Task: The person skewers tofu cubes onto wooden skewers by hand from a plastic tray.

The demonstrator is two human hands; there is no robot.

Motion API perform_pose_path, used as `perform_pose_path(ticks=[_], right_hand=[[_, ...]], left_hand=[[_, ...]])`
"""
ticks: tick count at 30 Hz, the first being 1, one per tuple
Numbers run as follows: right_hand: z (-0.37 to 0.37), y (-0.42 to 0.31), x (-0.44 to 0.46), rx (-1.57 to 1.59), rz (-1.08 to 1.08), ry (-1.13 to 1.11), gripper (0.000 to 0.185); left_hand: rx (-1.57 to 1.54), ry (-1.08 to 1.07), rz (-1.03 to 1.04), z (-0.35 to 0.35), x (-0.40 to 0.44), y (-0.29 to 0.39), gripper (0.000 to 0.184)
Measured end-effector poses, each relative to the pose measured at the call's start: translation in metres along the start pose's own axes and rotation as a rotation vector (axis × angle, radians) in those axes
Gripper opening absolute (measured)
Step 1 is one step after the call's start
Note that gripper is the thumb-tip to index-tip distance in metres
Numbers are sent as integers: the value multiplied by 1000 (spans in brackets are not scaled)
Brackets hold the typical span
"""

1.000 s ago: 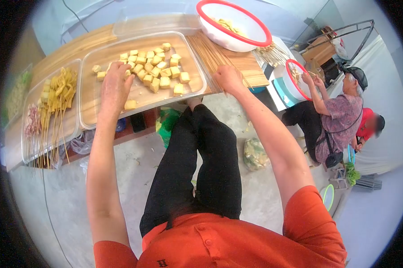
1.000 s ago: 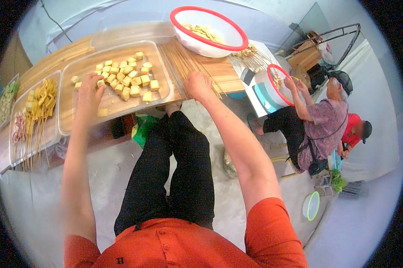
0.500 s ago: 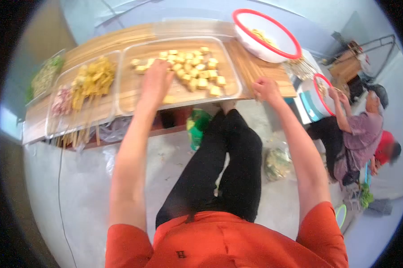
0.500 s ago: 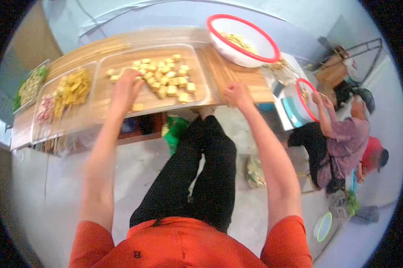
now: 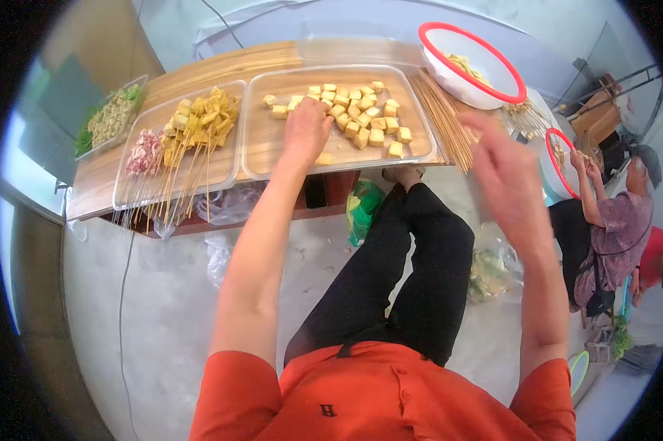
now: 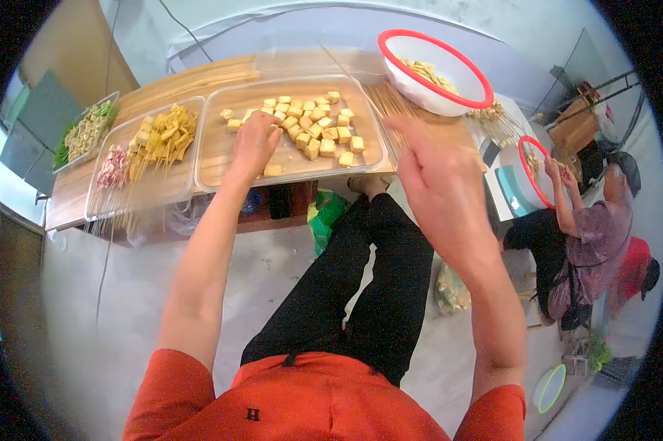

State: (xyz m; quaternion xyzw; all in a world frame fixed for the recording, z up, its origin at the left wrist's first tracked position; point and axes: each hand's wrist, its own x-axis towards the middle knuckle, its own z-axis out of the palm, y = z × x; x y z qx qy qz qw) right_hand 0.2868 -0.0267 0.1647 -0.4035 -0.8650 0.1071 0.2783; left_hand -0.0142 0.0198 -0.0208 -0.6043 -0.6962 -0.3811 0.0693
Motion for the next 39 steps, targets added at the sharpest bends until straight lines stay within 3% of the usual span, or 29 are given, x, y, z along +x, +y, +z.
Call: perform_pose_path(ticks=[2,4,5,6,7,8,9,22,23,26,34,37,39], right_hand=[[-25,-41,-10,492,14,-67,40],[-30,-78,-39,484,-63,-98,42],[-51,-111,-37,-21,-209,-317,44],[-47,-126,-59,-417,-519,-62,39],[-46,-150,-66,-298,-521,155,30],[-47,-160,-62,127,-312,317,12],[-45,-159,-65,152,-306,314,12],[-41,-157,-63,-122,-187,217,21],[-44,-170,-113,-151,-177,207,22],[-20,-224,-131,-239,-136,180,24],[-39,-165,-102,-200,-208,98,29],[-38,-140,-62,-187,-246,58,31],[-43,-127,-73,-185,-283,46,33]], left_hand=[[-19,35,-1,-2,2,0,18],[-5,42,8,1,5,-3,18],[-3,30,14,2,4,-4,17],[31,29,11,1,5,-2,17],[43,40,4,3,5,1,18],[48,47,-4,0,3,-2,18],[71,36,-9,-6,-1,-11,18],[-3,43,47,6,7,-14,17],[18,41,47,5,7,-15,19],[51,19,76,1,13,-27,25],[292,11,-119,-13,52,-113,44],[267,-76,-174,1,56,-113,48],[472,-163,-203,1,62,-99,54]])
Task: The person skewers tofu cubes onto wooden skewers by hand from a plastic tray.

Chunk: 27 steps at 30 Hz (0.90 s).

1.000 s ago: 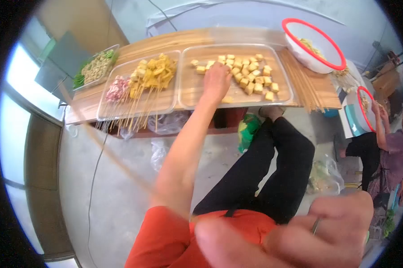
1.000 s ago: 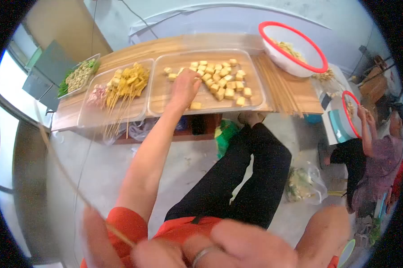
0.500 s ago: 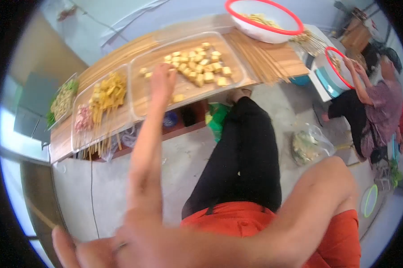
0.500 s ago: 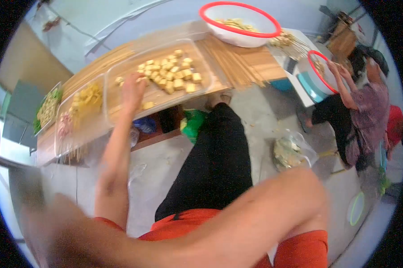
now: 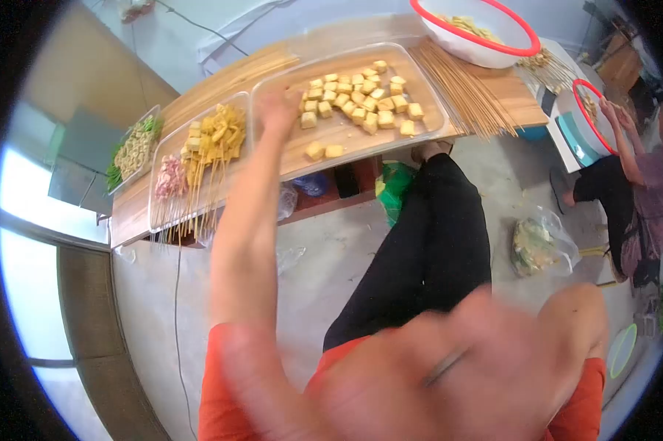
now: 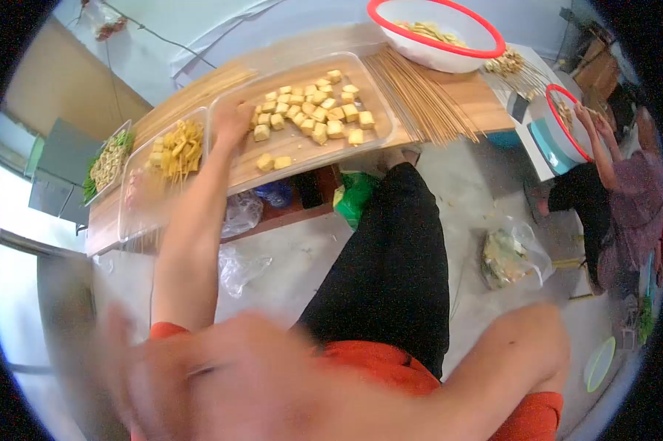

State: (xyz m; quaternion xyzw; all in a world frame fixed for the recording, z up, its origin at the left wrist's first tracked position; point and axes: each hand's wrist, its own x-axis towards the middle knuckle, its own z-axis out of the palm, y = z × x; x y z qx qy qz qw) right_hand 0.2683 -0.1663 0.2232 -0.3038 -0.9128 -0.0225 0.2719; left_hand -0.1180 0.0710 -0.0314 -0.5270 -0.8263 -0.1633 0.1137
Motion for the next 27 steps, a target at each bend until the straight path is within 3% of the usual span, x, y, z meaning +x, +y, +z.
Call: perform_pose_path(ticks=[1,2,3,5,9,15,19,22,24,25,27], right_hand=[[1,-1,1,-12,-19,-9,34],[13,37,8,-22,-254,51,43],[34,59,-1,78,-251,134,48],[43,84,-11,214,-149,-52,50],[77,107,-41,312,33,-39,39],[94,120,-65,470,328,-69,35],[103,128,-73,573,477,-123,35],[112,132,-78,702,578,-120,31],[117,131,-78,751,601,-112,30],[119,130,-78,799,629,-102,29],[123,129,-79,866,664,-83,28]], left_hand=[[-3,8,-8,-10,2,5,54],[-52,-82,-67,-18,4,15,56],[-105,-172,-122,-21,7,24,57],[-183,-253,-147,-18,19,32,58],[-266,-445,-155,-32,16,56,60],[-104,-356,-3,-24,-2,70,58],[-201,-308,81,-54,-19,51,55],[-334,-158,67,-58,-15,15,49],[-247,86,217,-26,-6,-10,41],[-248,88,218,-17,-4,-13,41],[-229,-280,34,0,-2,-14,35]])
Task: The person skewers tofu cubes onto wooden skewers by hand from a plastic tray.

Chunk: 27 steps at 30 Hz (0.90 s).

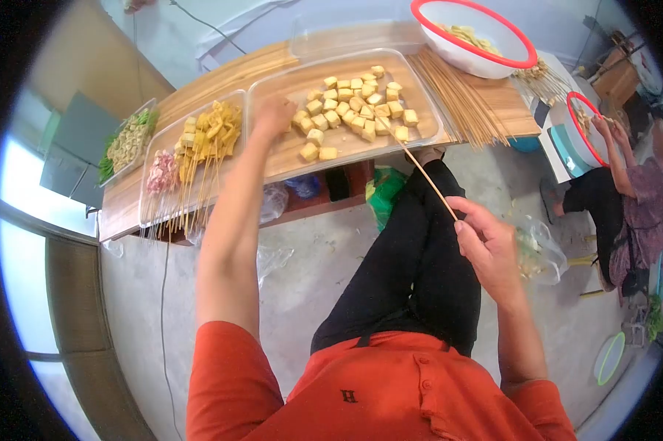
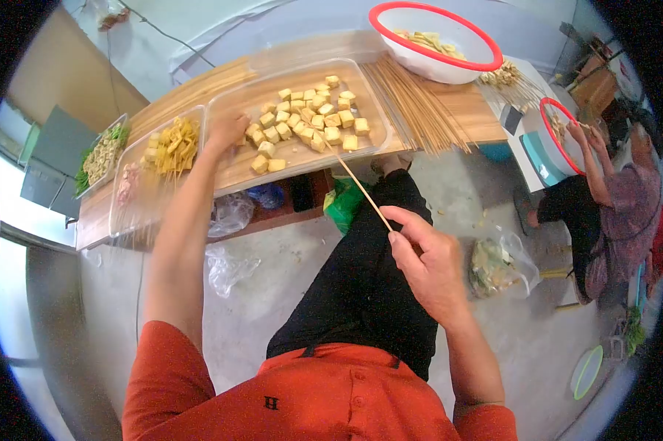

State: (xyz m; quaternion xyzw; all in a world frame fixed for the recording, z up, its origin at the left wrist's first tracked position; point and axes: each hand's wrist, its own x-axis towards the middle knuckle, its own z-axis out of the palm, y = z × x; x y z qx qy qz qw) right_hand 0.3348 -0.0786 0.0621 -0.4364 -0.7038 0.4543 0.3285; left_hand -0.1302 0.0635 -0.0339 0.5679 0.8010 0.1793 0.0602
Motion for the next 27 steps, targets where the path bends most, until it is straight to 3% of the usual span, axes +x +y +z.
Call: perform_pose_path(ticks=[1,3,7,9,10,12,15,19,21,22,24,25,27], right_hand=[[1,2,-1,72,31,5,27],[1,6,-1,138,76,-1,27],[1,10,0,364,179,-52,25],[4,12,1,408,209,-60,25],[6,13,1,452,240,-66,24],[9,15,2,441,249,-74,24],[14,18,4,436,250,-99,24],[24,18,8,468,270,-132,24],[27,15,9,467,232,-140,23],[29,14,9,484,205,-137,22],[34,16,12,484,190,-144,19],[37,16,13,493,193,-163,17],[45,12,16,489,206,-198,15]], left_hand=[[-3,-9,1,-2,-8,9,35],[-350,-59,-2,-10,-28,28,34],[-355,98,44,-21,-59,42,27],[-253,331,263,-20,-69,39,18],[-255,330,262,-23,-77,44,18],[-30,149,456,-30,-92,55,20],[39,152,532,-32,-103,64,25],[81,208,475,-30,-98,65,26],[-189,10,194,-34,-90,66,18],[-199,20,192,-33,-83,63,18],[-1233,-56,-31,-35,-73,57,26],[-1242,-44,-31,-35,-73,58,26],[-1840,-116,-16,-35,-69,65,24]])
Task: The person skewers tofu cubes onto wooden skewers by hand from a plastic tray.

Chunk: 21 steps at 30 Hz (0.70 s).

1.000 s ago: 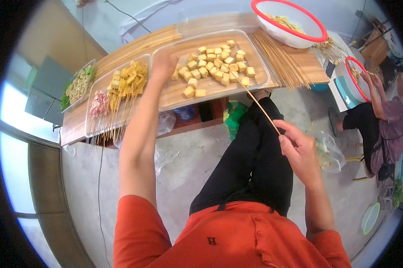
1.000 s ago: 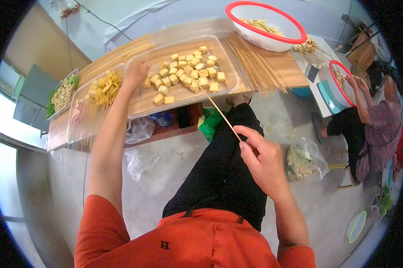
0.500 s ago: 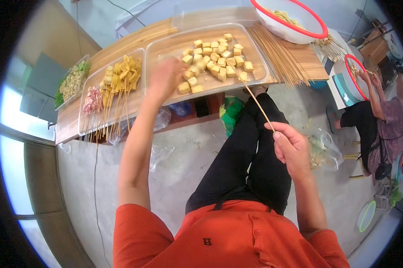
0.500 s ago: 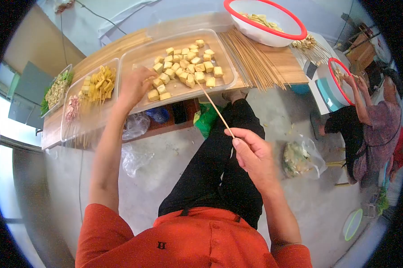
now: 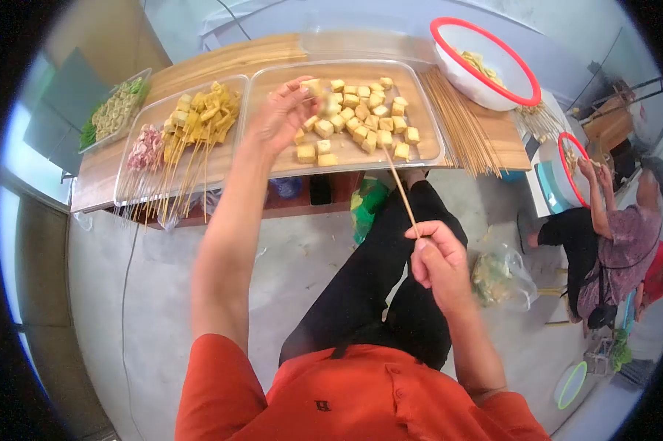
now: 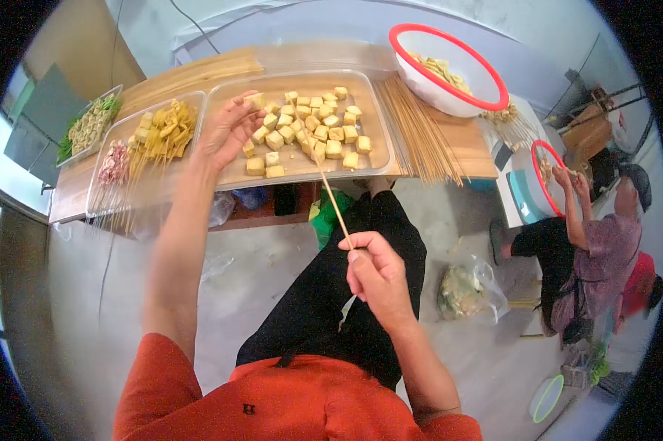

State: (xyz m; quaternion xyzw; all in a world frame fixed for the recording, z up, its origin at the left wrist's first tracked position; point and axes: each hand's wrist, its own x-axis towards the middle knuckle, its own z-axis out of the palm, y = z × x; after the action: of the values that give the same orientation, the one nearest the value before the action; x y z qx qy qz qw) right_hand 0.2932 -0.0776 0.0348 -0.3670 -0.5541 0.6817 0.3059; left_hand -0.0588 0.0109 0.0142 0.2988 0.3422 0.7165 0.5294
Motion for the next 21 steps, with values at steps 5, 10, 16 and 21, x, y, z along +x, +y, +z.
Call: perform_pose_path(ticks=[5,10,16,21], right_hand=[[15,1,5,41,11,-30,23],[18,8,9,12,-3,-72,33],[26,12,17,25,7,-76,32],[27,9,21,0,6,-69,32]], left_hand=[[-345,6,-83,-2,10,-21,23],[-388,88,-103,-6,8,-25,20],[-329,51,-56,-3,1,-28,21],[-326,47,-66,2,-3,-25,25]])
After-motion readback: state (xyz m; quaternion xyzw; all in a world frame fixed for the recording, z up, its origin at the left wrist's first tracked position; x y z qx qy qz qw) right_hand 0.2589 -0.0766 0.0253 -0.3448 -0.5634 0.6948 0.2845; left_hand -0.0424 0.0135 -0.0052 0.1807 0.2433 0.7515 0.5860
